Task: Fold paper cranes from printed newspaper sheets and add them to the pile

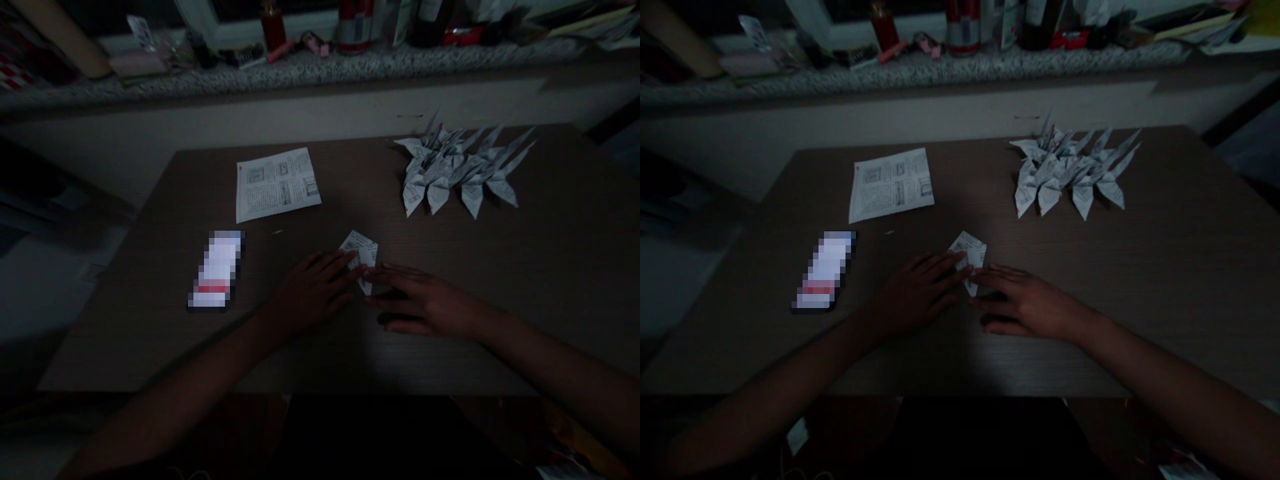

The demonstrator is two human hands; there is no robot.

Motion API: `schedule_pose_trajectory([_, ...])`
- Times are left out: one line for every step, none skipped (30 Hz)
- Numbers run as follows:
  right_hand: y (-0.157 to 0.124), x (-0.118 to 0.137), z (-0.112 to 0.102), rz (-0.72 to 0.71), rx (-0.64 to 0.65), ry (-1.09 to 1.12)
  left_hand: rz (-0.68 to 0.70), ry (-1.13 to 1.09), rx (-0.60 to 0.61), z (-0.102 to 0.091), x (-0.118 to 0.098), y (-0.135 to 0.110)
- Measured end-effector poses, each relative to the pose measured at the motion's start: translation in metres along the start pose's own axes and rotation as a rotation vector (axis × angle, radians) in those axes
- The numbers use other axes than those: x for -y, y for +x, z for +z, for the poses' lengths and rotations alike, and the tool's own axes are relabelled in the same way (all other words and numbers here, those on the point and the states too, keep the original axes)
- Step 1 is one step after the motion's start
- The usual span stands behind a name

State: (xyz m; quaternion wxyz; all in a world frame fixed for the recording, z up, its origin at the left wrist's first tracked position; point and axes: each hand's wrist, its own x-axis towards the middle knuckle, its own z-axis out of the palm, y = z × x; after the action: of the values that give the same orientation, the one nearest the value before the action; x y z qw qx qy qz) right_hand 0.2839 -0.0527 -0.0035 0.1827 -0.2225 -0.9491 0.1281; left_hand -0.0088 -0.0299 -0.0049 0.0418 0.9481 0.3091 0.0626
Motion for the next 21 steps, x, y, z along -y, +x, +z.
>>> schedule_pose_trajectory([-0.0008,-0.0010,0.0001,-0.009,-0.001,0.009,0.001,0.001,0.003,-0.0004,-0.0003,0.0002])
schedule_pose_trajectory([-0.0014,-0.0021,0.0002,-0.012,-0.004,0.023,0.002,0.000,0.003,-0.0007,-0.0005,0.0004])
schedule_pose_trajectory([-0.0017,-0.0031,0.0003,-0.010,-0.009,0.041,0.003,0.000,0.003,-0.0008,-0.0007,0.0005])
schedule_pose_trajectory([-0.0018,-0.0041,0.0004,-0.003,-0.017,0.059,0.001,0.000,0.002,-0.0008,-0.0009,0.0005])
schedule_pose_trajectory([-0.0018,-0.0050,0.0006,0.009,-0.026,0.071,-0.002,0.001,0.001,-0.0008,-0.0011,0.0005])
schedule_pose_trajectory([-0.0018,-0.0057,0.0010,0.022,-0.035,0.078,-0.004,0.003,-0.003,-0.0007,-0.0013,0.0004])
schedule_pose_trajectory([-0.0017,-0.0062,0.0017,0.033,-0.043,0.079,-0.006,0.006,-0.006,-0.0008,-0.0014,0.0004])
schedule_pose_trajectory([-0.0017,-0.0066,0.0026,0.039,-0.046,0.077,-0.007,0.008,-0.006,-0.0009,-0.0017,0.0003])
schedule_pose_trajectory([-0.0017,-0.0068,0.0036,0.041,-0.043,0.072,-0.007,0.011,-0.004,-0.0012,-0.0019,0.0003])
schedule_pose_trajectory([-0.0015,-0.0067,0.0047,0.041,-0.039,0.064,-0.007,0.014,0.001,-0.0016,-0.0022,0.0003])
schedule_pose_trajectory([-0.0013,-0.0064,0.0057,0.041,-0.033,0.052,-0.010,0.017,0.007,-0.0020,-0.0024,0.0003])
schedule_pose_trajectory([-0.0009,-0.0059,0.0066,0.038,-0.026,0.037,-0.013,0.019,0.012,-0.0023,-0.0026,0.0003])
schedule_pose_trajectory([-0.0005,-0.0051,0.0073,0.037,-0.020,0.017,-0.014,0.022,0.016,-0.0025,-0.0028,0.0004])
schedule_pose_trajectory([0.0001,-0.0041,0.0079,0.036,-0.016,-0.003,-0.015,0.024,0.017,-0.0025,-0.0029,0.0003])
schedule_pose_trajectory([0.0007,-0.0031,0.0082,0.036,-0.015,-0.020,-0.015,0.025,0.016,-0.0024,-0.0028,0.0003])
schedule_pose_trajectory([0.0012,-0.0021,0.0084,0.036,-0.015,-0.032,-0.013,0.026,0.012,-0.0022,-0.0028,0.0002])
schedule_pose_trajectory([0.0017,-0.0012,0.0085,0.036,-0.017,-0.039,-0.013,0.027,0.012,-0.0019,-0.0027,0.0002])
schedule_pose_trajectory([0.0021,-0.0006,0.0085,0.033,-0.023,-0.041,-0.013,0.027,0.011,-0.0018,-0.0026,0.0002])
schedule_pose_trajectory([0.0025,-0.0001,0.0085,0.029,-0.029,-0.038,-0.013,0.026,0.011,-0.0018,-0.0026,0.0002])
schedule_pose_trajectory([0.0027,0.0000,0.0084,0.028,-0.036,-0.031,-0.015,0.024,0.013,-0.0020,-0.0027,0.0003])
schedule_pose_trajectory([0.0029,0.0001,0.0082,0.030,-0.040,-0.023,-0.016,0.021,0.014,-0.0023,-0.0029,0.0004])
